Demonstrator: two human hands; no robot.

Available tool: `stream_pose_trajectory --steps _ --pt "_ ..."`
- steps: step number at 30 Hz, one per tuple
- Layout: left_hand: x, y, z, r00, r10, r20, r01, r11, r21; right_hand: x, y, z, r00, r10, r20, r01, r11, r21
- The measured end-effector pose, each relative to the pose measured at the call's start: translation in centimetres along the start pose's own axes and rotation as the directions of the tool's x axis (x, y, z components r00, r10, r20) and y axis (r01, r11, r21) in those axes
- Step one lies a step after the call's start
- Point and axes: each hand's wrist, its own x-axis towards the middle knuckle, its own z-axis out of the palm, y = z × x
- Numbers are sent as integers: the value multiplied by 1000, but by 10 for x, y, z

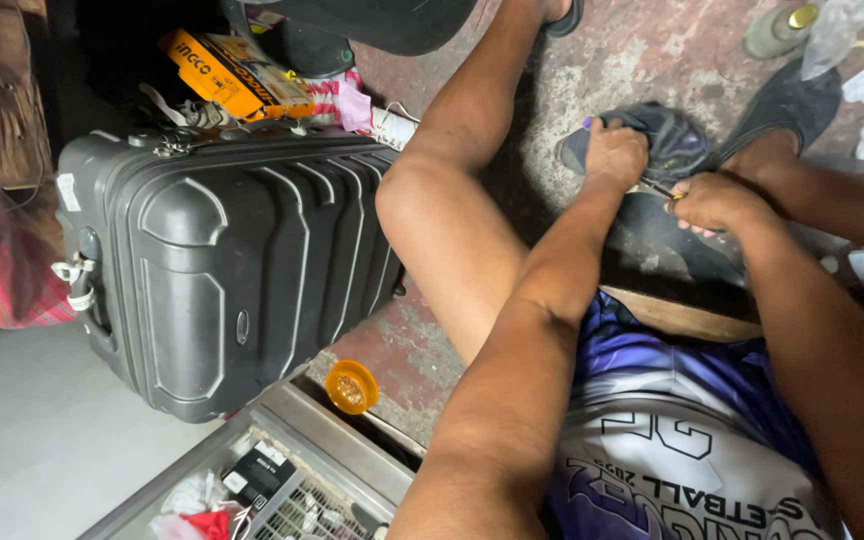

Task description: The person uses a screwdriver to pry and separate the sole from the upper of a blue and black sneaker. They repeatedly insert the tool into the seam, twist to loosen the bond, and pull the parts apart by hand, focusing on the heel and side areas.

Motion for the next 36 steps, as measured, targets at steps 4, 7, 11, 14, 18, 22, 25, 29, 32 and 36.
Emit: stream_pose_trajectory --steps 4,7,11,14,18,22,25,29,32,36 --pt "6 -13 -20 991 -104 87 110 992 -63 -7 9 -21 1000 -13 -11 12 996 -91" --pt "10 -32 -43 968 -198 155 221 964 -145 -5 21 -54 987 4 158 -11 999 39" --pt "8 -60 -104 955 -270 121 295 901 -319 -72 29 -64 923 -159 -350 253 937 241" --pt "-8 -65 -161 949 -301 -95 200 806 -557 -120 -2 -57 785 -94 -612 503 674 541" --pt "-56 -56 -249 944 -279 -178 19 581 -814 -179 -27 -50 633 -125 -764 711 485 509" --pt "-115 -39 -294 886 -298 -355 -291 238 -927 -220 -58 -46 549 -187 -815 779 469 417" --pt "-140 -37 -304 858 -374 -352 -375 12 -927 -241 -77 -50 475 -295 -829 847 409 340" --pt "-168 -45 -300 856 -428 -290 -349 -67 -935 -263 -87 -48 432 -380 -818 884 360 300" --pt "-183 -44 -294 847 -462 -261 -321 -55 -945 -275 -91 -46 368 -445 -816 902 385 197" --pt "-194 -42 -298 879 -446 -168 -382 -450 -807 -280 -95 -46 29 -624 -781 847 431 -312"
